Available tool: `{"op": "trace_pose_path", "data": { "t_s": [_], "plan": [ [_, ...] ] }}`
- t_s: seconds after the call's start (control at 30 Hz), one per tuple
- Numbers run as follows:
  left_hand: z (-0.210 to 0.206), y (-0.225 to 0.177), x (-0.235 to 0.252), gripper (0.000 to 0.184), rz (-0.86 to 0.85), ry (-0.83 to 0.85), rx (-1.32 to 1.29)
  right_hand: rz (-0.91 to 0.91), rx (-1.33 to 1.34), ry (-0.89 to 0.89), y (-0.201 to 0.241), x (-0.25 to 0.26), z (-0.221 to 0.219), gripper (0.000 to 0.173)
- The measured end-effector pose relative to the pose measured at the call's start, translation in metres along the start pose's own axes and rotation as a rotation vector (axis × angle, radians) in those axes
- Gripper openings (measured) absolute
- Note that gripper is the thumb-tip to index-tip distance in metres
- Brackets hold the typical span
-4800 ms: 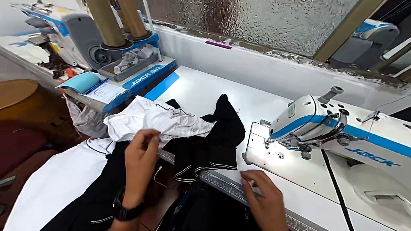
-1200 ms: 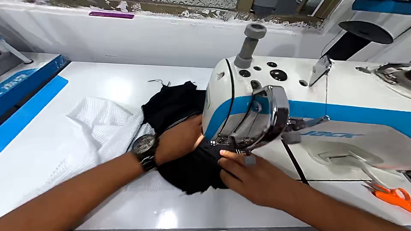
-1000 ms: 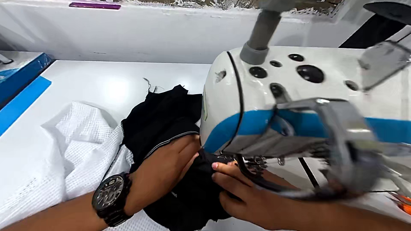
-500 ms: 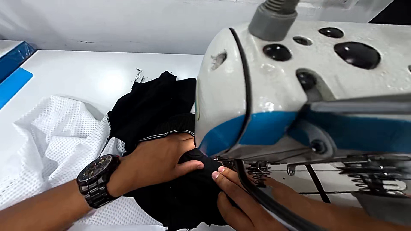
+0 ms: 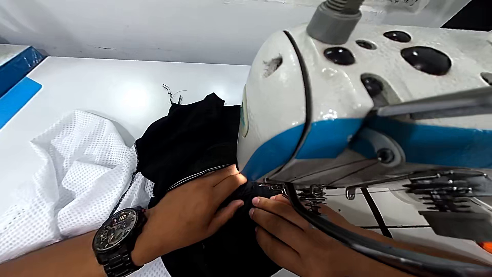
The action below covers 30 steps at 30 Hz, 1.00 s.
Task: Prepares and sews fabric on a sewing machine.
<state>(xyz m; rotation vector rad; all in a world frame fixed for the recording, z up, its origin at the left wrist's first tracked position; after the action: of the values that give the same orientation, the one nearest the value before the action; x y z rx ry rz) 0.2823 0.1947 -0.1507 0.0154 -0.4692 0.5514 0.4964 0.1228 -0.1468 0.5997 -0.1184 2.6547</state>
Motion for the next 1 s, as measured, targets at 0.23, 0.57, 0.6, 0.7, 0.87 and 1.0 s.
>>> {"op": "trace_pose_path", "data": {
  "t_s": [0.23,0.57,0.6,0.7,0.87,1.0],
  "plan": [
    [0.001,0.006,0.007,0.033,-0.028,0.059,0.053,-0.034,0.141,-0.090,0.000,-0.001,0.001,0.013],
    [0.000,0.016,0.031,0.026,-0.001,-0.008,0.056,-0.008,-0.022,0.000,-0.009,-0.006,-0.002,0.014],
    [0.000,0.018,0.032,0.026,-0.004,0.002,0.054,-0.013,-0.022,-0.009,-0.010,-0.006,-0.003,0.015],
    [0.001,0.022,0.036,0.025,-0.010,0.019,0.027,-0.020,-0.023,0.002,-0.012,-0.006,-0.005,0.017],
    [0.003,0.026,0.040,0.026,0.005,0.057,-0.008,-0.024,-0.050,0.036,-0.009,-0.004,-0.007,0.018],
    [0.002,0.028,0.040,0.028,-0.024,0.066,0.003,-0.063,-0.057,0.023,-0.009,-0.003,-0.008,0.018]
  ]
}}
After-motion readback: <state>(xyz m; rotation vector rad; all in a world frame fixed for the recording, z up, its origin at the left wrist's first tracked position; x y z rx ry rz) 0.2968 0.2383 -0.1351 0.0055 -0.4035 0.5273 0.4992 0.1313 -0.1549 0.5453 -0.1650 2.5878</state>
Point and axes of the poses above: each hand's wrist, its own x-axis towards the middle knuckle, its own z-axis out of the back of the hand, y = z × x, the point moved 3 cm from there along x, towards the middle knuckle, and after that the axes turned 4 degrees about x, right-handed, at the moved point
